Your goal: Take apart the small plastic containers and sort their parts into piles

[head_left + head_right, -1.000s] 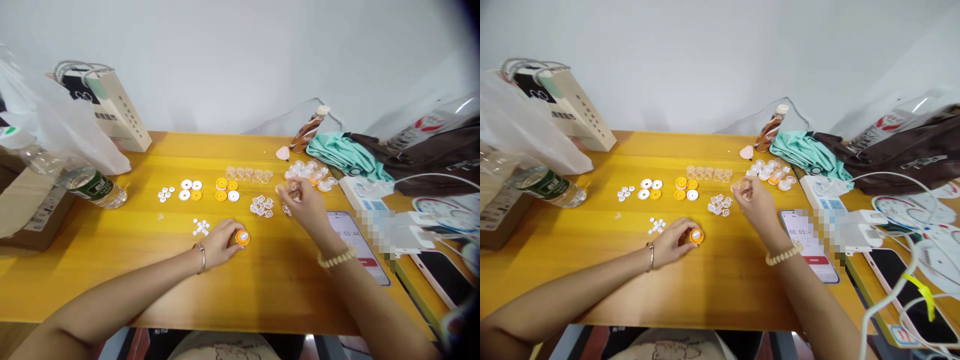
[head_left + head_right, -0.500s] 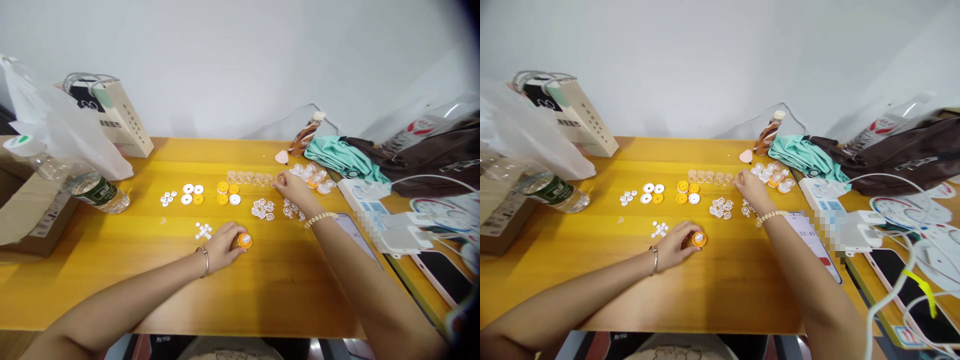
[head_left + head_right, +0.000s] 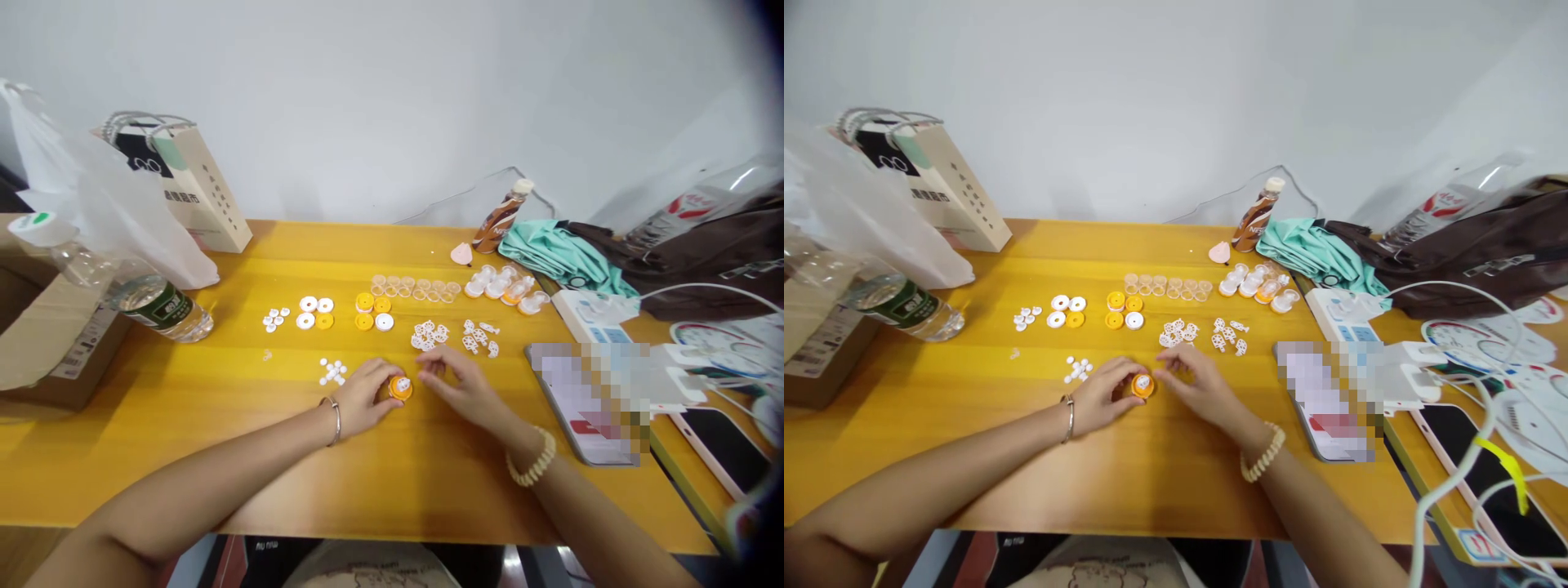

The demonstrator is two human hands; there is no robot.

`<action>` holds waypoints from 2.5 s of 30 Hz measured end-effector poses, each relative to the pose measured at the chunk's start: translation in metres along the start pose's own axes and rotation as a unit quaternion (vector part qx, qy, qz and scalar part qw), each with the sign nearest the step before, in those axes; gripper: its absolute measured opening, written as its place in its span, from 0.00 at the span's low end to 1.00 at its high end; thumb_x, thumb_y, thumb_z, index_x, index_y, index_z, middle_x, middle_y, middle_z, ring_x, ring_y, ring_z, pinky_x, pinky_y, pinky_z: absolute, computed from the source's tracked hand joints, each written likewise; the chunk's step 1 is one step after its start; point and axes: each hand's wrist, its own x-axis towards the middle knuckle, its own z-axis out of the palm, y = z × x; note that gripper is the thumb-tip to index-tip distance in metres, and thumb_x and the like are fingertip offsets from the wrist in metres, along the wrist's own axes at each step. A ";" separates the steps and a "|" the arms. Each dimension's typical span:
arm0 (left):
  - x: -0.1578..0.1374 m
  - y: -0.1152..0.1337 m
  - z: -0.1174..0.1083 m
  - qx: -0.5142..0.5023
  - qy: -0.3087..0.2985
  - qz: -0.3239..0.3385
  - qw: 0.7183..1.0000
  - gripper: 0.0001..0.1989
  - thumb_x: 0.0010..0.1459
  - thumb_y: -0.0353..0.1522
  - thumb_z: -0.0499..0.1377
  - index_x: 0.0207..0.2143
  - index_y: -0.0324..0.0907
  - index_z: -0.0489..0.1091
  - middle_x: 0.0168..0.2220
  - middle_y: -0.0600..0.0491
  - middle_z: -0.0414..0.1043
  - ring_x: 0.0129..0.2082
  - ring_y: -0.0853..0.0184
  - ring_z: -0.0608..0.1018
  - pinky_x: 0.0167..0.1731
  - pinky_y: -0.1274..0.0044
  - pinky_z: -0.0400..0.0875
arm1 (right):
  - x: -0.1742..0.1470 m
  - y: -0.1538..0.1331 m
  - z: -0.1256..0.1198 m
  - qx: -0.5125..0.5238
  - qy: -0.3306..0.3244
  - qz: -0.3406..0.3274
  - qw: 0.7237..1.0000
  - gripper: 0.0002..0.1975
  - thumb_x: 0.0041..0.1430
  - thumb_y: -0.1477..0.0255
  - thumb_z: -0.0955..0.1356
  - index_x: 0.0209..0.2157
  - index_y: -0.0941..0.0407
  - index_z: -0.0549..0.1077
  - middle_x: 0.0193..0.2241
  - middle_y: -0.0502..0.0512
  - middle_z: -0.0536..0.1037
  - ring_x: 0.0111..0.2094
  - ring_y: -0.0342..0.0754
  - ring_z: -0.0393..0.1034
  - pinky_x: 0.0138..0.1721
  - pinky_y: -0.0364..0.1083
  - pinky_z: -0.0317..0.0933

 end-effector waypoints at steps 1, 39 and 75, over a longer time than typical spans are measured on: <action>0.000 0.000 0.000 0.001 0.000 0.001 1.000 0.17 0.53 0.33 0.58 0.46 0.43 0.62 0.39 0.49 0.66 0.40 0.64 0.68 0.41 0.73 0.64 | -0.006 -0.002 0.007 0.013 -0.022 -0.004 1.000 0.09 0.55 0.67 0.65 0.37 0.55 0.68 0.29 0.52 0.71 0.30 0.44 0.65 0.32 0.44 0.62; -0.004 0.007 0.001 0.038 -0.013 0.011 0.999 0.21 0.47 0.44 0.61 0.39 0.41 0.64 0.37 0.50 0.67 0.37 0.65 0.68 0.39 0.73 0.63 | 0.001 -0.018 0.017 0.279 0.066 0.165 0.944 0.08 0.52 0.65 0.67 0.28 0.55 0.71 0.28 0.53 0.75 0.31 0.46 0.69 0.39 0.47 0.64; -0.010 0.013 -0.020 0.157 0.154 0.171 0.960 0.17 0.57 0.27 0.54 0.50 0.40 0.62 0.35 0.49 0.71 0.35 0.68 0.71 0.35 0.74 0.69 | -0.005 -0.024 0.035 0.260 -0.009 0.140 0.955 0.07 0.52 0.69 0.67 0.33 0.55 0.76 0.31 0.51 0.79 0.33 0.45 0.72 0.38 0.44 0.66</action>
